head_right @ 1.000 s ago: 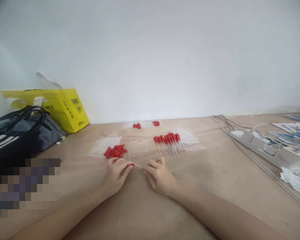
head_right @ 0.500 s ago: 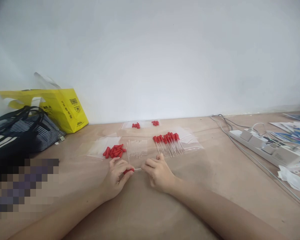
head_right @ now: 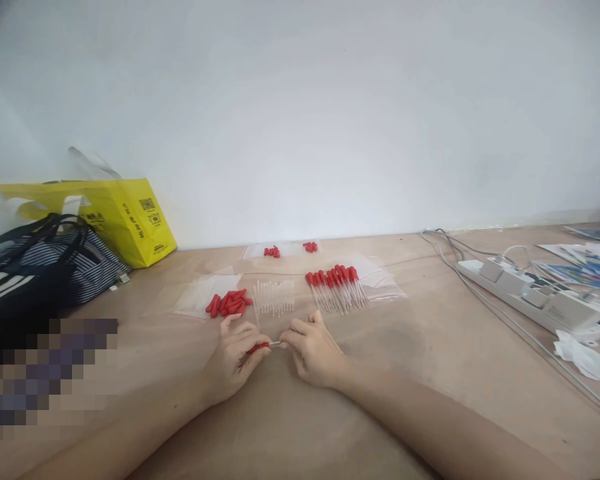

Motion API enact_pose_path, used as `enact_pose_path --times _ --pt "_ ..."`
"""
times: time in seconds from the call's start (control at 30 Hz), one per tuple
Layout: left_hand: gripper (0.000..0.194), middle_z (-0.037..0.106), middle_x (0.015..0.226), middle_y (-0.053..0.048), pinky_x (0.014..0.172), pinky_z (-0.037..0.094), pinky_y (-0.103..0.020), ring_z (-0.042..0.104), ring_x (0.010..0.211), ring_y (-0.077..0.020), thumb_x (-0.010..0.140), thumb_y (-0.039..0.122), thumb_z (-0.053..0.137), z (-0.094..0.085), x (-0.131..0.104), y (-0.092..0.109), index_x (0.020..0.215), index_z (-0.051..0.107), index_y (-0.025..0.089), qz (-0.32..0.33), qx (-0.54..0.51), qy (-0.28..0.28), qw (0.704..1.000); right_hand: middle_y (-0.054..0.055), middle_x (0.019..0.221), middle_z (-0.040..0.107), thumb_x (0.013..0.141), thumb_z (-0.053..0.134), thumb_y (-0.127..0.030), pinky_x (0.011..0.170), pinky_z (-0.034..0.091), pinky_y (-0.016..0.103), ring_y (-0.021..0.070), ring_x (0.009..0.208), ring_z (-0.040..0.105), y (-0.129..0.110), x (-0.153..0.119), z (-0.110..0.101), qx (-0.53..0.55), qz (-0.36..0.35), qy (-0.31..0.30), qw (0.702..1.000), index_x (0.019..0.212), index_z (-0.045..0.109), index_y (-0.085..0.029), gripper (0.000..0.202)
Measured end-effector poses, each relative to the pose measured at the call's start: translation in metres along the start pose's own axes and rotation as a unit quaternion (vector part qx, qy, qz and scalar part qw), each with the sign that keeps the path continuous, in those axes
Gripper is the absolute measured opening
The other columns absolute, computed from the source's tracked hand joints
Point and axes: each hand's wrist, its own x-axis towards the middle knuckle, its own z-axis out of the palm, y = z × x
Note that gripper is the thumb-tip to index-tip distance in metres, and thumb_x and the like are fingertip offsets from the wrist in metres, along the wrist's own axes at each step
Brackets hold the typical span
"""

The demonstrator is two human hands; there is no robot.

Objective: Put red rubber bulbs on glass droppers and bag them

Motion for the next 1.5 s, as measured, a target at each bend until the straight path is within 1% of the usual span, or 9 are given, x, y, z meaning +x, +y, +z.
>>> enact_pose_path --times 0.27,0.37,0.5,0.63,0.77,1.03,1.2,1.37,1.5 --pt "0.019 0.065 0.071 0.004 0.092 0.012 -0.045 0.055 0.076 -0.0144 0.084 0.021 0.044 -0.002 0.002 -0.007 0.092 0.06 0.028 0.009 0.022 -0.01 1.0 0.003 0.077 0.057 0.083 0.042 -0.02 0.066 0.02 0.03 0.0133 0.073 0.044 0.003 0.001 -0.009 -0.049 -0.019 -0.006 0.999 0.091 0.06 -0.02 0.019" --pt "0.025 0.064 0.086 0.0 0.092 0.015 -0.045 0.053 0.087 -0.0176 0.083 0.027 0.046 -0.001 0.002 -0.013 0.107 0.052 0.029 -0.015 0.045 0.003 0.999 0.003 0.075 0.058 0.08 0.046 -0.018 0.065 0.018 0.03 0.0142 0.073 0.045 0.005 0.001 -0.007 -0.08 0.004 -0.007 0.997 0.088 0.061 -0.02 0.018" --pt "0.053 0.058 0.105 -0.006 0.089 0.021 -0.045 0.048 0.098 -0.0239 0.074 0.039 0.055 -0.006 0.004 -0.033 0.121 0.037 0.025 -0.119 0.089 0.073 0.986 0.003 0.075 0.061 0.078 0.044 -0.017 0.065 0.019 0.03 0.0153 0.075 0.049 0.02 0.011 -0.002 -0.094 0.163 0.007 0.982 0.08 0.061 -0.019 0.017" --pt "0.036 0.06 0.095 -0.005 0.085 0.024 -0.045 0.049 0.092 -0.025 0.068 0.042 0.06 -0.014 0.005 -0.053 0.099 0.053 0.026 -0.169 0.15 0.09 0.97 0.005 0.077 0.063 0.077 0.041 -0.017 0.067 0.021 0.03 0.0177 0.078 0.054 0.04 0.035 0.004 -0.115 0.312 -0.01 0.943 0.08 0.059 -0.016 0.018" --pt "0.027 0.059 0.089 -0.003 0.086 0.021 -0.046 0.049 0.089 -0.0239 0.066 0.048 0.06 -0.013 0.004 -0.057 0.078 0.057 0.024 -0.132 0.181 0.076 0.972 0.009 0.081 0.064 0.078 0.04 -0.018 0.07 0.022 0.03 0.0207 0.083 0.055 0.052 0.057 0.013 -0.144 0.368 -0.025 0.918 0.093 0.055 -0.013 0.022" --pt "0.013 0.06 0.087 -0.004 0.081 0.025 -0.045 0.05 0.087 -0.0241 0.074 0.035 0.055 -0.014 0.005 -0.064 0.079 0.059 0.023 -0.188 0.232 0.088 0.95 0.012 0.081 0.063 0.077 0.039 -0.018 0.07 0.023 0.032 0.0226 0.079 0.057 0.062 0.066 0.022 -0.178 0.384 -0.034 0.905 0.09 0.053 -0.011 0.02" --pt "0.015 0.06 0.09 -0.004 0.083 0.023 -0.046 0.049 0.089 -0.0239 0.074 0.035 0.054 -0.012 0.005 -0.069 0.084 0.06 0.026 -0.169 0.252 0.074 0.95 0.015 0.088 0.062 0.079 0.039 -0.02 0.072 0.023 0.034 0.0238 0.084 0.055 0.06 0.066 0.019 -0.187 0.381 -0.03 0.905 0.092 0.053 -0.011 0.021" --pt "0.019 0.061 0.086 -0.006 0.079 0.025 -0.044 0.05 0.085 -0.0248 0.074 0.04 0.052 -0.013 0.007 -0.067 0.081 0.058 0.023 -0.183 0.269 0.087 0.941 0.011 0.087 0.062 0.078 0.04 -0.025 0.075 0.023 0.036 0.0223 0.085 0.054 0.03 0.075 0.019 -0.162 0.316 -0.006 0.935 0.083 0.058 -0.014 0.021" --pt "0.019 0.06 0.083 -0.005 0.08 0.024 -0.044 0.049 0.085 -0.0242 0.076 0.039 0.05 -0.016 0.006 -0.066 0.075 0.057 0.022 -0.183 0.275 0.103 0.938 0.009 0.079 0.064 0.078 0.041 -0.032 0.08 0.023 0.039 0.0198 0.076 0.055 -0.005 0.087 0.027 -0.122 0.27 -0.048 0.954 0.072 0.061 -0.016 0.026"
